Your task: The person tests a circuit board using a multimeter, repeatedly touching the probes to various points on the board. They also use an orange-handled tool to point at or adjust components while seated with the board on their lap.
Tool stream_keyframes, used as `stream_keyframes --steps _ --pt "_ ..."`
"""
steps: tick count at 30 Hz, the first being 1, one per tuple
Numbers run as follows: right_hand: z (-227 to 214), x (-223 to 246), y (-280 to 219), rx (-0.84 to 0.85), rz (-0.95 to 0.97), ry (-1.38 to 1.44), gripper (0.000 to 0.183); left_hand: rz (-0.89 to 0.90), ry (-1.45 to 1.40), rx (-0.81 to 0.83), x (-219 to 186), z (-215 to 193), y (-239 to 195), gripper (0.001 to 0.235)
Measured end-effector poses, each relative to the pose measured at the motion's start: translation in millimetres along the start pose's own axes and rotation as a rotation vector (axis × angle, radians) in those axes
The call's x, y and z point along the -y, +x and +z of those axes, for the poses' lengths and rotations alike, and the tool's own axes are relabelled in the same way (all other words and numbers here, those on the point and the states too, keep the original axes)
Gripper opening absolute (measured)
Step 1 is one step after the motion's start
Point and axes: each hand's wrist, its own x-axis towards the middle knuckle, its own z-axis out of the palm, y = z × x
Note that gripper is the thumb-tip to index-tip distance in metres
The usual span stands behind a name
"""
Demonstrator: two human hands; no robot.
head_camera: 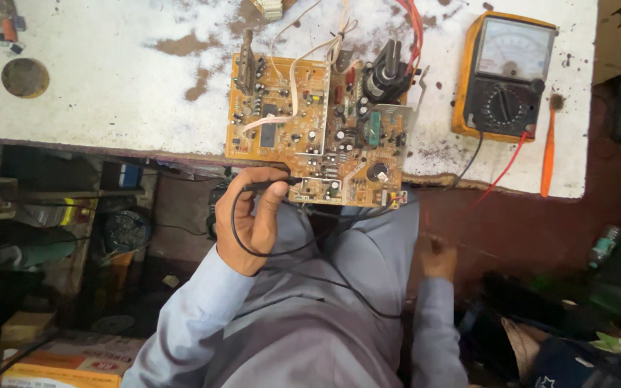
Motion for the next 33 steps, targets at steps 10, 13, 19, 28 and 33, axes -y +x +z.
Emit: stream_keyframes --steps 10,13,19,28,33 --pt "-18 -17 -82 0.122 0.429 -0.294 0.053 -0.032 -0.111 -0.041 22 9 2 0.018" --pt "-30 -31 -83 0.144 0.054 -0.403 0.037 -0.013 -0.002 -0.034 25 3 2 0.015" --pt "-66 -46 -79 -0.238 0.058 -0.406 0.022 -0.019 0.017 -0.065 27 -1 10 0.012" --pt "-145 53 -52 -0.729 -0.202 0.354 0.025 0.240 0.147 0.000 16 -4 18 0.011" --pt "-143 151 -56 -0.487 -0.323 0.890 0.025 0.263 0.130 0.002 18 -11 20 0.011"
